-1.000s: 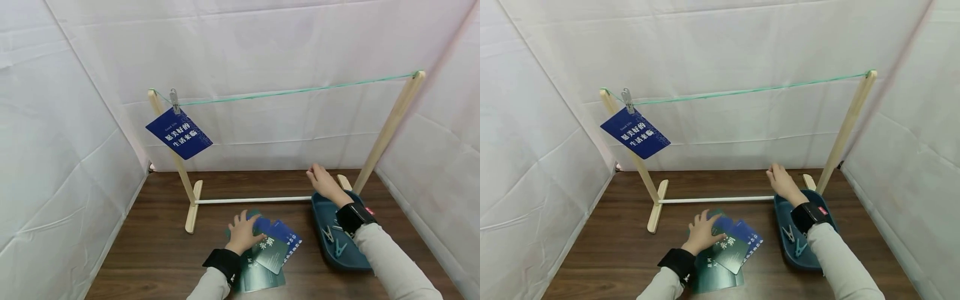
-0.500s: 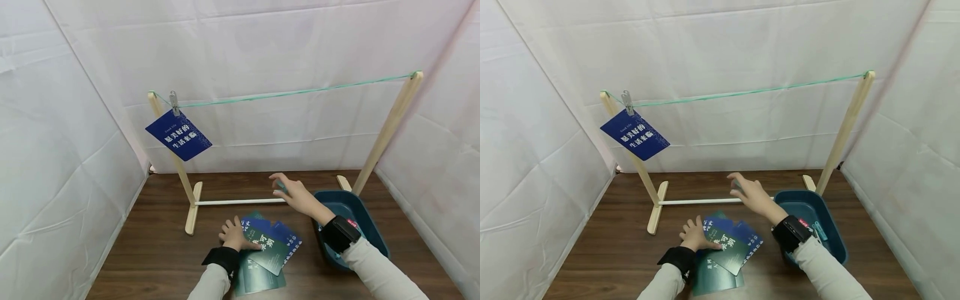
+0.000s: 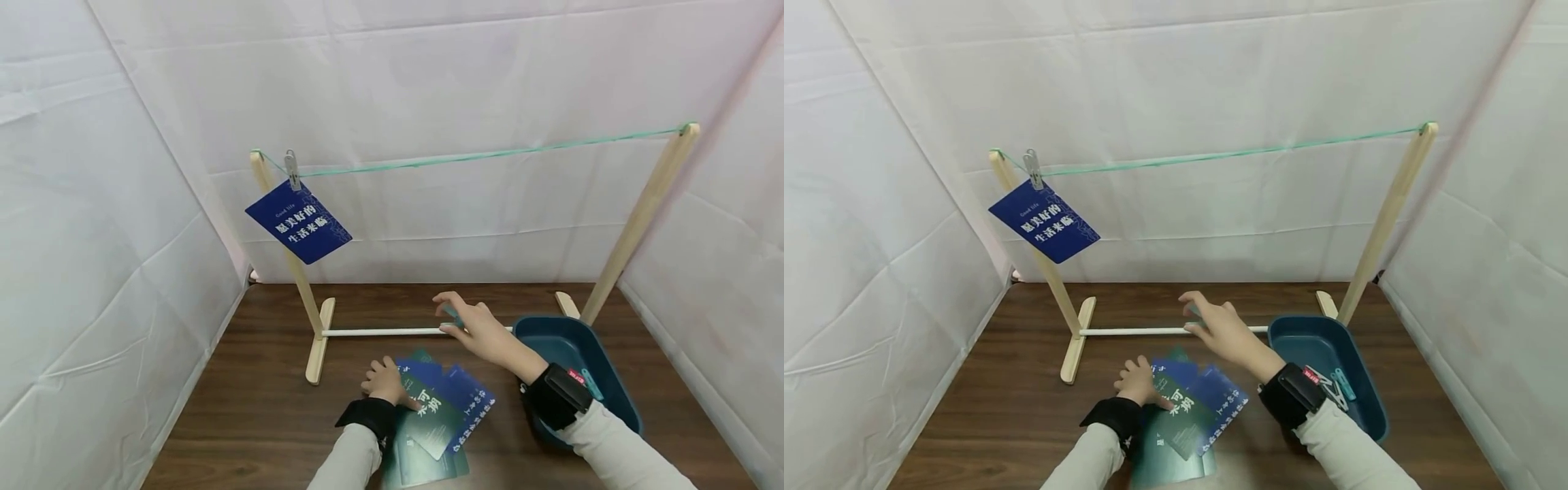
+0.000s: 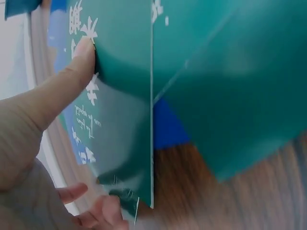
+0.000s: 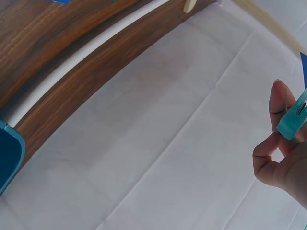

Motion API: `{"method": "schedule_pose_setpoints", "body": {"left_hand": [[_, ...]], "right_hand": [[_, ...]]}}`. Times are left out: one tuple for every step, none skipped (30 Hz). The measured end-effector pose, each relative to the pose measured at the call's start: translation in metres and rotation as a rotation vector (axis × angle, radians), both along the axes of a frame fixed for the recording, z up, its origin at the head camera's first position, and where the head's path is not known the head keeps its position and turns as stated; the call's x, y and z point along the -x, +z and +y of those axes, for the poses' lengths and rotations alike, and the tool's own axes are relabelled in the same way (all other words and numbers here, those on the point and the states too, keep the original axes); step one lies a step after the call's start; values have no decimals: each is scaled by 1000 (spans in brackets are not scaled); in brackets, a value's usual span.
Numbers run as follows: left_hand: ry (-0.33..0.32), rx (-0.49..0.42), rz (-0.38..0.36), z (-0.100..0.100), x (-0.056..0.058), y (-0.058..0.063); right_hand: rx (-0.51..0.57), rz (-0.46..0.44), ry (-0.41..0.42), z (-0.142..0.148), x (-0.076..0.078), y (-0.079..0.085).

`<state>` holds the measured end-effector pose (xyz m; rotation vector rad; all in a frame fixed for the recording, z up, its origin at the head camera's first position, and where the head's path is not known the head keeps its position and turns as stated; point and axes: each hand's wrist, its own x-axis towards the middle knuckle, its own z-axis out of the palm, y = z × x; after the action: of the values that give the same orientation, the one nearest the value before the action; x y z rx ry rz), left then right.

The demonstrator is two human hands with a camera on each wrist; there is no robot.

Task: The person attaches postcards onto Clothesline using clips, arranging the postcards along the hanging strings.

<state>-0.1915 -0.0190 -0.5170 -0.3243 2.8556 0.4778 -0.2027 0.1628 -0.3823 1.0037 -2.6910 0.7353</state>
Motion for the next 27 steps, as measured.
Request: {"method": "schedule_pose_setpoints", "body": {"left_hand": [[-1, -3, -1, -2, 0, 1], [-5, -16, 2, -4, 1, 3], [-11, -35, 2, -7, 1, 4], [-22, -49, 3, -10, 3, 5], [-37, -58, 0, -14, 5, 6], [-51, -63, 2, -17, 8, 6], [-70, -62, 4, -20, 10, 4], [-87, -62, 6, -23, 13, 3], [-103, -58, 11, -26, 16, 2], [-125, -38, 51, -29, 18, -3], [-137, -32, 68, -31, 20, -5], [-144, -35, 87, -34, 21, -6], [-151, -46, 111, -35, 22, -6], [-157, -64, 134, -37, 22, -5], [-163, -90, 162, -38, 21, -4], [-170, -118, 183, -39, 21, -1], [-170, -153, 174, -40, 20, 5], [-180, -177, 185, -41, 19, 9], [-197, -193, 201, -43, 18, 13], [-226, -209, 211, -45, 18, 17], [-257, -231, 213, -47, 19, 22], [-293, -261, 211, -49, 19, 26], [-328, -302, 206, -51, 20, 29], [-363, -345, 198, -52, 21, 33], [-396, -390, 196, -54, 22, 36], [-423, -439, 189, -56, 24, 39], [-440, -476, 184, -57, 25, 42]], "right_hand": [[-2, 0, -4, 1, -1, 1], [0, -4, -7, 1, -3, 2], [2, -7, -8, 2, -4, 3], [4, -7, -5, 2, -4, 4], [4, -7, -4, 2, -4, 5], [10, -12, -3, 2, -4, 5], [10, -12, -1, 2, -3, 4], [10, -11, 2, 2, -3, 4], [8, -6, 6, 2, -3, 2], [6, 1, 12, 2, -2, 1], [6, 4, 15, 1, -2, -1], [9, 7, 21, 1, -3, -3], [11, 7, 27, 1, -2, -4], [14, 4, 32, 1, -3, -5], [18, 0, 37, 1, -3, -5], [24, -9, 37, 1, -4, -6], [23, -15, 30, 1, -4, -6], [24, -21, 22, 1, -4, -6], [26, -33, 9, 2, -5, -6], [26, -43, -8, 2, -5, -6], [31, -54, -23, 2, -5, -5], [36, -66, -40, 3, -5, -6], [42, -76, -52, 3, -5, -6], [56, -94, -62, 3, -5, -6], [67, -108, -69, 4, -5, -7], [77, -116, -72, 4, -5, -7], [85, -116, -72, 4, -5, -8]]}}
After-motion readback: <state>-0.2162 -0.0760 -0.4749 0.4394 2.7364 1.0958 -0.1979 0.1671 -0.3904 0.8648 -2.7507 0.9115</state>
